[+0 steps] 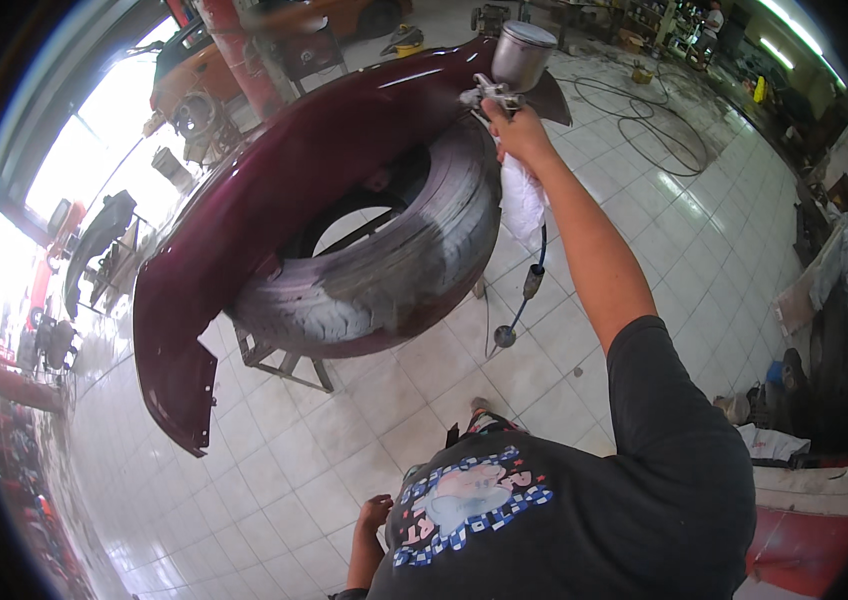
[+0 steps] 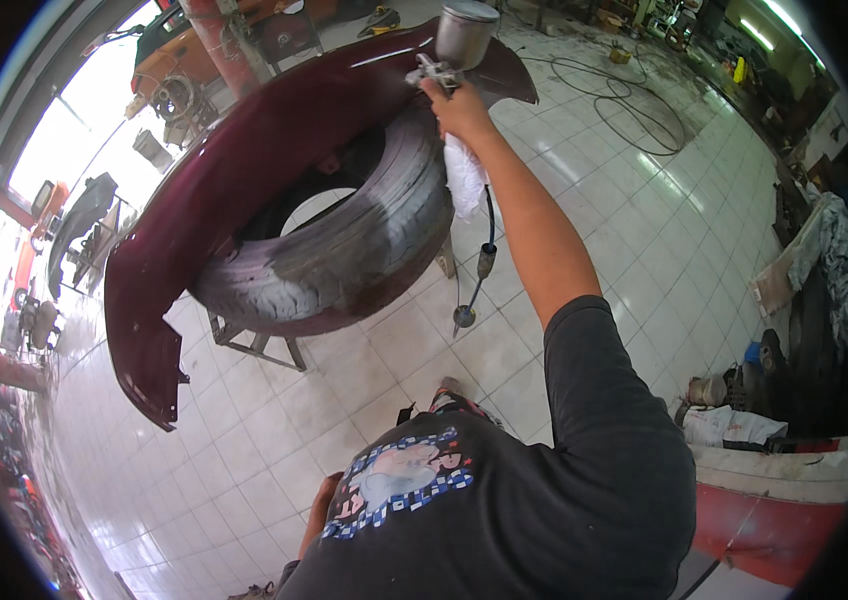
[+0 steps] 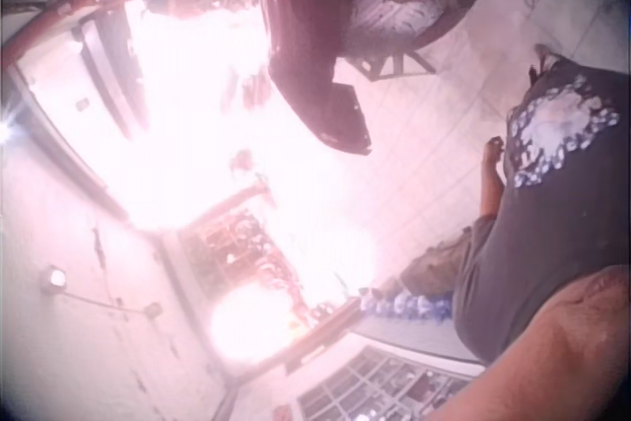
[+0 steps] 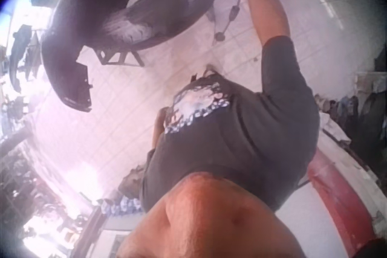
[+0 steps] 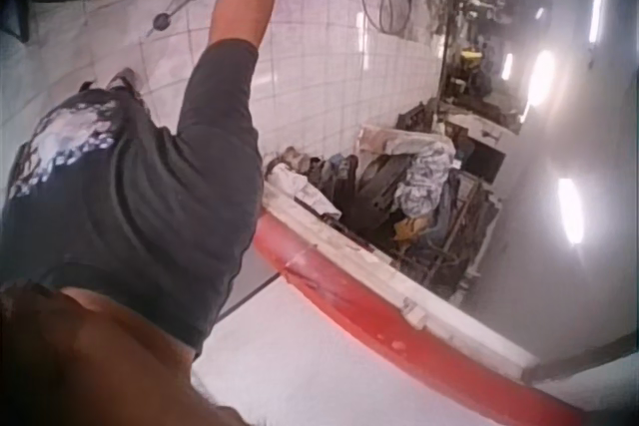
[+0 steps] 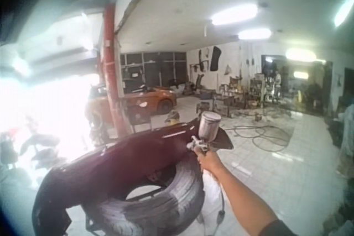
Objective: The person uses a spray gun to apply maroon paint to a car bumper mounted on a stand. They move around the part, spraying multiple sections and occasionally wiping the surface with a cloth. The bumper remains on the stand throughout the clip.
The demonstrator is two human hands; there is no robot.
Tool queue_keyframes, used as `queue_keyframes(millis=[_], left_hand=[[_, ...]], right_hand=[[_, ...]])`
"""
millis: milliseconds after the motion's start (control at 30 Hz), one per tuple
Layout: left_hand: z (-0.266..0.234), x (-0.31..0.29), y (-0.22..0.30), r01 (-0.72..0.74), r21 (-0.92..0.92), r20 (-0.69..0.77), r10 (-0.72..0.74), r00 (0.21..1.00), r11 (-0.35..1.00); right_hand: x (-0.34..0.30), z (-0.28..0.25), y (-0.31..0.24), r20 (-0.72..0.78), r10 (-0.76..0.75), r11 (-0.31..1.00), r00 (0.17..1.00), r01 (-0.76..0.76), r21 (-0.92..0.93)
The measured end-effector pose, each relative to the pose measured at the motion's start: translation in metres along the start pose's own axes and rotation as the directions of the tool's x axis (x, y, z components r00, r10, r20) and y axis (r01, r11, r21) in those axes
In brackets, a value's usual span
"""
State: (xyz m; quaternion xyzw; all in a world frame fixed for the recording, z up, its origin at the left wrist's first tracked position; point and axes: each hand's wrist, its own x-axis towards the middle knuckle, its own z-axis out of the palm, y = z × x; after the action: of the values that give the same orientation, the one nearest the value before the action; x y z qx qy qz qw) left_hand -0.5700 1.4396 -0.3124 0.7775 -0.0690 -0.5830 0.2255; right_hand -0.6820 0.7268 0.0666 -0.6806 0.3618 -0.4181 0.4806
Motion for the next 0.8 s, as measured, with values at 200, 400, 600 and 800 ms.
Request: queue_keyframes(millis=[200,400,600,800], left_hand=[[0.017,-0.026,0.042,-0.004,0.032,-0.103,0.007,0.995,0.999],[0.017,0.003,0.078,-0.153,0.104,-0.072,0.16,0.984,0.983],[0.021,-0.01,0.045,-0.094,0.204,-0.065,0.109,0.992,0.974],[-0.002,-0.005,0.05,-0.182,0.241,-0.019,0.193,0.981,0.953]], right_hand=[[0.081,-0.065,0.079,-0.146,0.012,1.0,0.989,-0.016,-0.027],[0.136,-0.132,0.141,-0.422,-0.617,0.749,0.664,0.33,-0.575],[0.011,-0.025,0.072,0.036,0.111,0.991,0.993,-0.113,0.07],[-0.097,0.062,-0.002,0.2,0.02,0.989,0.98,-0.049,0.143]])
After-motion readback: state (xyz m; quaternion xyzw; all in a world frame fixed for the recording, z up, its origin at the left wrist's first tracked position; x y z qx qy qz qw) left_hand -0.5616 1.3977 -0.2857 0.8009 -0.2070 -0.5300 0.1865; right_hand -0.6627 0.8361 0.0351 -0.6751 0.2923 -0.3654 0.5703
